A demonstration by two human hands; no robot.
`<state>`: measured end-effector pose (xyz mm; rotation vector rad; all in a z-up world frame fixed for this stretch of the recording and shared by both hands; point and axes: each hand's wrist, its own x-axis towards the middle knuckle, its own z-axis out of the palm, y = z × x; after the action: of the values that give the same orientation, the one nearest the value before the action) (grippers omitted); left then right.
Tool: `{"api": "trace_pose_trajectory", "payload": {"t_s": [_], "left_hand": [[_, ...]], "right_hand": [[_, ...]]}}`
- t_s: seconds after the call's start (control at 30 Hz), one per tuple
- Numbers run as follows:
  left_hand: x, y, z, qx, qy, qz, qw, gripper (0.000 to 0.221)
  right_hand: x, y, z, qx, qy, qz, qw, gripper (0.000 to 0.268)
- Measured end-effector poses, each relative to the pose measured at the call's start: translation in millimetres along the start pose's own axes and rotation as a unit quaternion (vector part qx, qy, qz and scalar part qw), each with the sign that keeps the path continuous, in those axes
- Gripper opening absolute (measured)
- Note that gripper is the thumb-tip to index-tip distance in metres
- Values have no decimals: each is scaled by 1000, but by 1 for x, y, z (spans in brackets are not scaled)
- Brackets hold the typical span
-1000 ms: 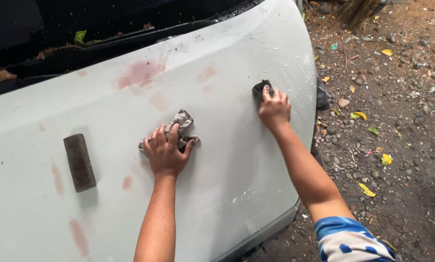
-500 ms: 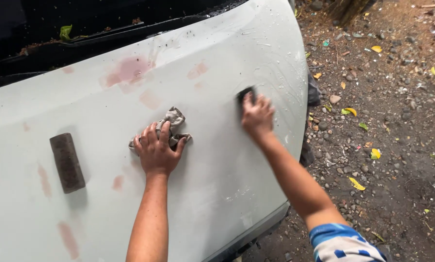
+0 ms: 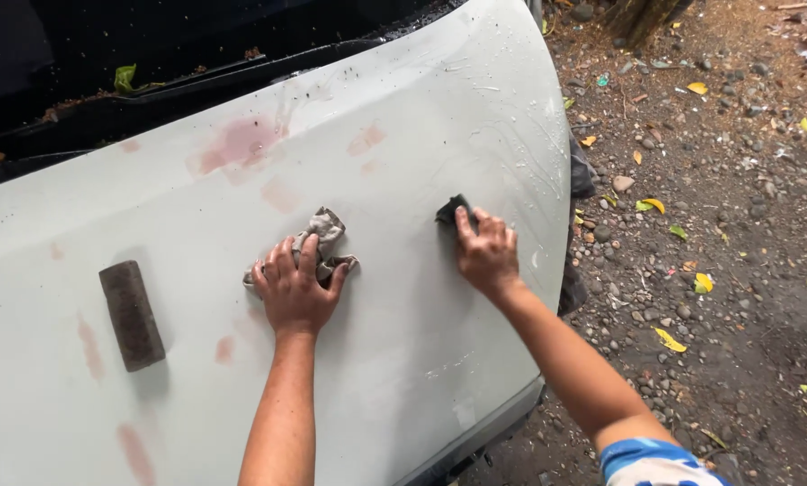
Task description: Sanding and cleaning a white car hood in preparation for automotive repair or painting.
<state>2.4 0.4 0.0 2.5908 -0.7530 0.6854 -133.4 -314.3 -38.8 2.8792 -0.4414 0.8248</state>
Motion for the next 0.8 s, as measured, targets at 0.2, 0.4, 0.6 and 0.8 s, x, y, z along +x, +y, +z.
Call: {"api": "trace_pose_trajectory", "payload": {"t_s": [0.2, 0.4, 0.6, 0.8], "left_hand": [[-3, 1, -1, 4, 5, 2, 1000, 71], [1, -3, 3, 0, -3, -4, 1000, 70], [-2, -1, 2, -18, -13, -10, 1000, 70], [-14, -11, 30, 6, 3, 7, 1000, 60]], "right_hand": [[60, 16, 10, -34, -71, 146, 986, 58], [21, 18, -2, -28, -44, 16, 999, 58], [50, 14, 33, -36, -17, 115, 993, 56], [-58, -88, -74, 175, -24, 23, 984, 62]]}}
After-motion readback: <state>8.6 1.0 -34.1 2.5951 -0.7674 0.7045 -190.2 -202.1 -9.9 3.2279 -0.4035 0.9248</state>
